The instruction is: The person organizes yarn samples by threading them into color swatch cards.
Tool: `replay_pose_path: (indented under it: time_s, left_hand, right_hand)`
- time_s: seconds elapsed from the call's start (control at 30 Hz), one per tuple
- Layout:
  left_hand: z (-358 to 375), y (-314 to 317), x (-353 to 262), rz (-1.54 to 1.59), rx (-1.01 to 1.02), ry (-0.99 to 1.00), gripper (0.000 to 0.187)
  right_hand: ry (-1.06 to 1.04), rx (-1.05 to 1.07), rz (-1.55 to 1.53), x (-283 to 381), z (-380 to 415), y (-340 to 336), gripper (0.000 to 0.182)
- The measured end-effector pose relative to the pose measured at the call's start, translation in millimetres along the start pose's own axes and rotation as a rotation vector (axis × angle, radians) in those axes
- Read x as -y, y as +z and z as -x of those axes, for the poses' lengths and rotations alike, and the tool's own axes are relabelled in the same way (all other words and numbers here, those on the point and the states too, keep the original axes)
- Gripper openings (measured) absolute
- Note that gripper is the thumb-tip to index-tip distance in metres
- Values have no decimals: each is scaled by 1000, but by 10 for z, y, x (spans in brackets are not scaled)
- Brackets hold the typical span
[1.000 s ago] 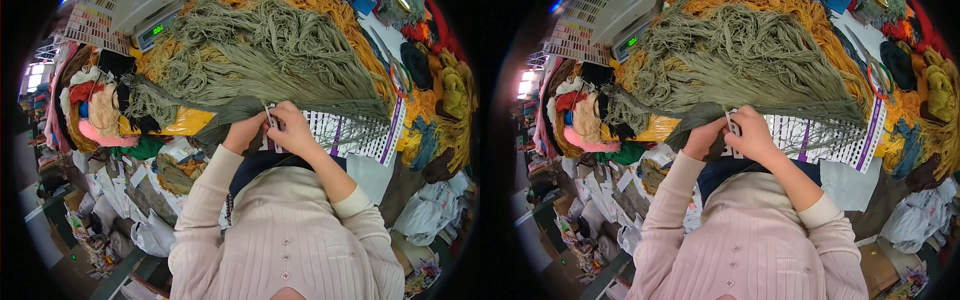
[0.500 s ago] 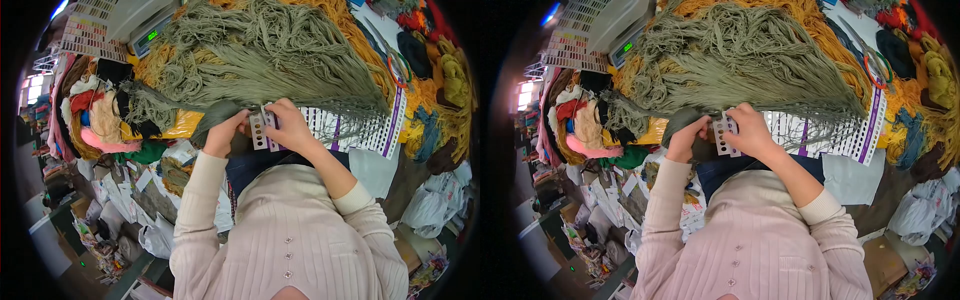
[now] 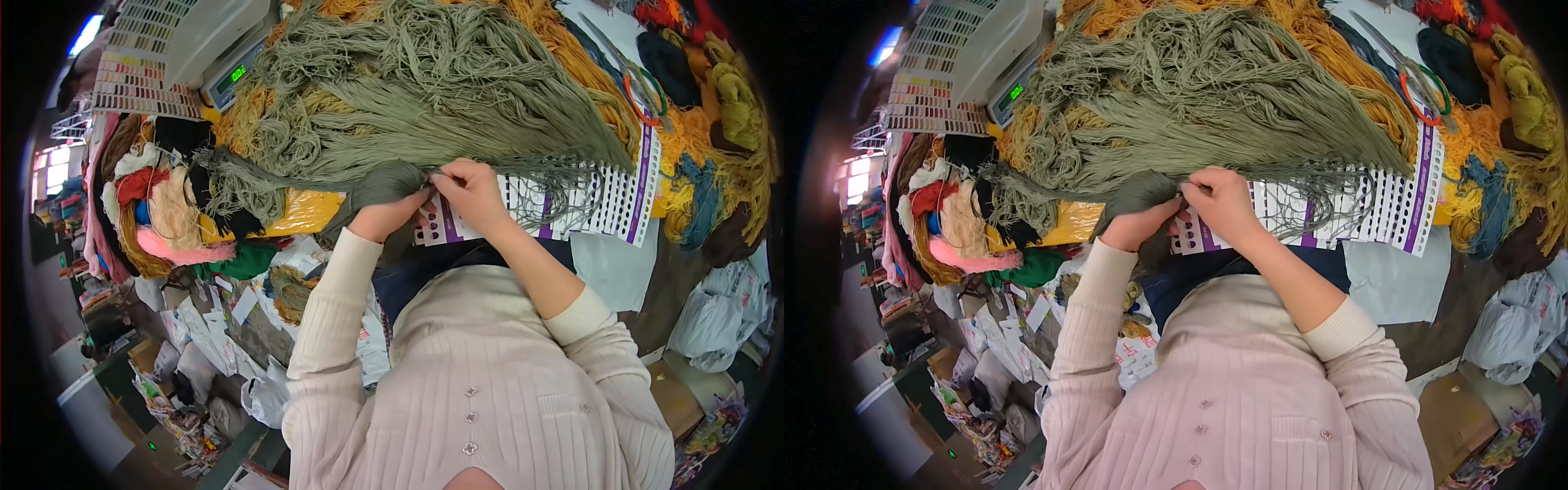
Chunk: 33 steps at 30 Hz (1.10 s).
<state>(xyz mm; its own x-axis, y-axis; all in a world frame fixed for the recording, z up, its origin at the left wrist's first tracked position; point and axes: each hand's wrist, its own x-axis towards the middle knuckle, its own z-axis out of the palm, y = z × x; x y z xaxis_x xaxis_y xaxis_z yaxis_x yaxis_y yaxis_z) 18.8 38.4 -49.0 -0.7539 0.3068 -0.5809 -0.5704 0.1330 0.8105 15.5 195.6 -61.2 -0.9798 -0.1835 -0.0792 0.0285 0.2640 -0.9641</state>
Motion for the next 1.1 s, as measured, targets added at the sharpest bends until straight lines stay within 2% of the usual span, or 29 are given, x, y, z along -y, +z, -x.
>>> replay_pose_path:
  time_s: [0.07, 0.1, 0.13, 0.2, 0.23, 0.33, 0.4, 0.47, 0.53, 0.57, 0.67, 0.7, 0.73, 0.77, 0.8, 0.87, 0.9, 1.0, 1.03, 1.1]
  left_hand:
    - [38, -41, 76, -358, -106, 184, 17]
    - [157, -29, 15, -131, -240, 159, 17]
    - [310, -29, -77, 94, -371, 130, 18]
    - [591, -438, -182, 278, -378, -253, 22]
    - [741, -677, -161, 399, -402, -226, 21]
    - [1223, -1243, -246, 592, -553, -90, 23]
    - [1532, -1596, -380, 616, -694, 69, 19]
    - [1804, -2016, -493, 672, -594, 299, 14]
    - [1980, -2501, -655, 1087, -699, 418, 12]
    - [2034, -2480, -730, 786, -832, 469, 13]
    - [2121, -2093, -719, 854, -730, 451, 13]
    - [2096, -2057, -429, 567, -581, 432, 13]
    - [1911, -1399, -526, 605, -527, 333, 21]
    - [1801, -921, -555, 567, -545, 145, 31]
    - [1710, -909, -289, 808, -105, 128, 41]
    - [1452, -378, -222, 798, -67, 107, 43]
    - [1356, -161, -249, 847, -57, 115, 44]
    - [1116, 246, -270, 842, -44, 172, 46]
    - [1045, 309, -250, 777, 16, 161, 52]
    - [986, 357, -193, 789, 160, 192, 49]
  right_hand:
    - [-73, -110, 41, 25, 14, 111, 17]
    - [-81, -40, 122, 32, 17, 125, 27]
    - [-110, -36, 250, 47, 34, 152, 30]
    - [-162, -29, 503, 77, 84, 204, 35]
    - [-137, 6, 467, 80, 93, 210, 36]
    - [-87, 49, 540, 104, 75, 187, 41]
    - [-156, 24, 549, 101, 81, 169, 39]
    - [-192, 13, 562, 110, 75, 159, 39]
    - [-193, 18, 566, 99, 82, 178, 39]
    - [-203, 16, 571, 91, 108, 197, 39]
    - [-220, -13, 571, 85, 98, 199, 39]
    - [-213, -9, 562, 82, 109, 203, 39]
    - [-209, -2, 555, 73, 117, 202, 39]
    - [-262, -58, 496, 28, 128, 206, 33]
    - [-263, -54, 391, 17, 147, 180, 30]
    - [-262, -35, 181, 49, 199, 117, 24]
    - [-315, -97, 178, 126, 240, 88, 16]
    - [47, 111, -256, 316, 409, -4, 12]
    - [158, 190, -422, 446, 455, -33, 9]
    - [291, 310, -553, 634, 507, -89, 9]
